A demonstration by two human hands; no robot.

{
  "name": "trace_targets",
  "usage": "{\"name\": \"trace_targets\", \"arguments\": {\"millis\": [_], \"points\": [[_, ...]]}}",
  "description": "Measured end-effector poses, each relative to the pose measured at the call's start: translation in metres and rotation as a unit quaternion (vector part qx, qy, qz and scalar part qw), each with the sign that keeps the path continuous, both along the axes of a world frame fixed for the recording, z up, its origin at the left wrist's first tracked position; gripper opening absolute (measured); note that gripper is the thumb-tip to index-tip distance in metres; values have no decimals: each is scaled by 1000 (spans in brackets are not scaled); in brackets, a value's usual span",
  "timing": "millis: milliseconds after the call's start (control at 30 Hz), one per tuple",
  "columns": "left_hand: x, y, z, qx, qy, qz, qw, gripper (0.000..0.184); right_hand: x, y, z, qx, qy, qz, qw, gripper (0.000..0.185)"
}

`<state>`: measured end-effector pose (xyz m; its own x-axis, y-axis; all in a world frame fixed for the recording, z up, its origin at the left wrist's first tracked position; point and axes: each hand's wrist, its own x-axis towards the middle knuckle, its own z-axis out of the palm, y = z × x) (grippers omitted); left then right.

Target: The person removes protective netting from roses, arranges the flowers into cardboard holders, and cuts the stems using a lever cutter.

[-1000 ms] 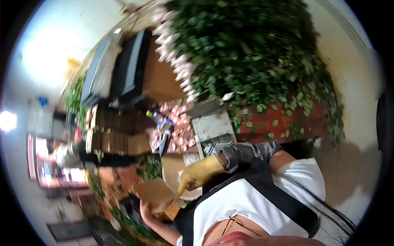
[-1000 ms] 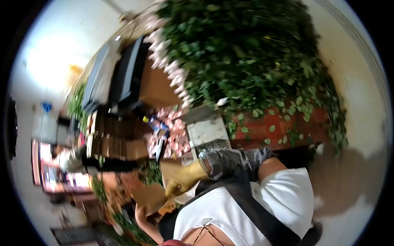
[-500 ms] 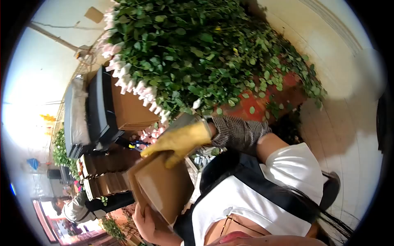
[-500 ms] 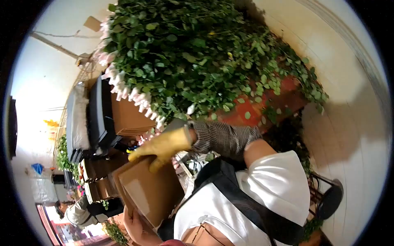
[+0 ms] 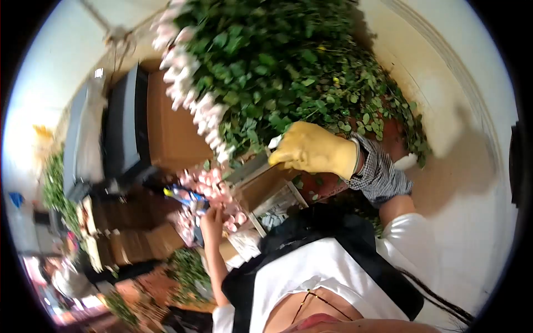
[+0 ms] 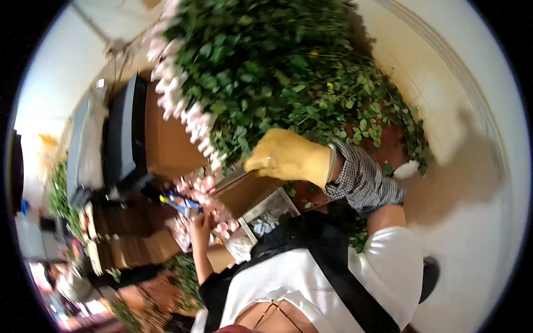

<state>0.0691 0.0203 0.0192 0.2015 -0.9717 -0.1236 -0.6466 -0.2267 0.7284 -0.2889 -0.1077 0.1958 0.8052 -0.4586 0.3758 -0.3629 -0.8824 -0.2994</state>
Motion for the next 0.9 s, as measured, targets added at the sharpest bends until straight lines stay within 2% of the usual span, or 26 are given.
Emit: {"name": "trace_targets", "arguments": {"millis": [33,67,100,167,200,233,267,300,333,367,433,467,500,600,633,667,733,767,800,833,867,900], "points": [[7,-1,-26,26,-10,24,999,33,1,-3,-18,33,37,-27,998,10],[9,0,-39,0,-86,-16,996,34,3,-8,-41,54,111,-68,990,11],[6,1,-47,22,-125,-10,992,34,6,-7,-61,76,131,-76,986,12],[-2,-7,-60,46,-125,-37,990,32,20,-13,-88,98,167,-67,979,13],[-10,-10,-72,-53,-150,-54,986,31,29,-9,-101,71,103,-62,990,12],[-10,-14,-101,-54,-152,-100,982,26,38,-6,-113,43,35,-64,996,11],[-24,-24,-95,-83,-149,-143,975,19,46,-9,-121,54,38,-56,996,11],[-29,-32,-129,-140,-124,-206,961,13,59,-9,-129,35,67,-54,996,9],[-31,-38,-176,-117,-109,-282,946,22,70,-10,-136,14,97,-55,994,8],[-48,-47,-190,-102,35,-264,959,36,77,-8,-150,96,14,-79,992,5],[-80,-62,-205,-130,214,-314,916,59,82,-13,-134,107,42,-80,990,9],[-84,-67,-197,-120,254,-327,902,60,83,-17,-120,115,69,-76,988,17],[-85,-68,-189,-109,266,-340,896,61,84,-19,-105,57,118,-82,988,17],[-77,-74,-164,-69,189,-375,905,63,79,-19,-123,122,157,-71,977,17],[-73,-74,-155,-58,140,-379,913,64,78,-18,-123,196,161,-38,967,33],[-72,-74,-147,-49,90,-382,918,65,79,-20,-120,195,158,-40,967,33],[-70,-72,-124,-6,-56,-386,921,67,80,-30,-104,357,153,67,919,49],[-70,-68,-118,5,-123,-386,914,67,81,-36,-85,299,182,68,934,58],[-70,-66,-113,16,-183,-384,905,68,86,-42,-51,250,223,57,941,52],[-68,-62,-156,-153,-239,-343,895,105,86,-42,-33,292,169,102,936,48],[-69,-63,-165,-156,-243,-344,894,105,86,-40,-24,332,114,145,925,44],[-69,-64,-168,-161,-259,-346,887,105,88,-34,-21,389,106,237,884,39]]}}
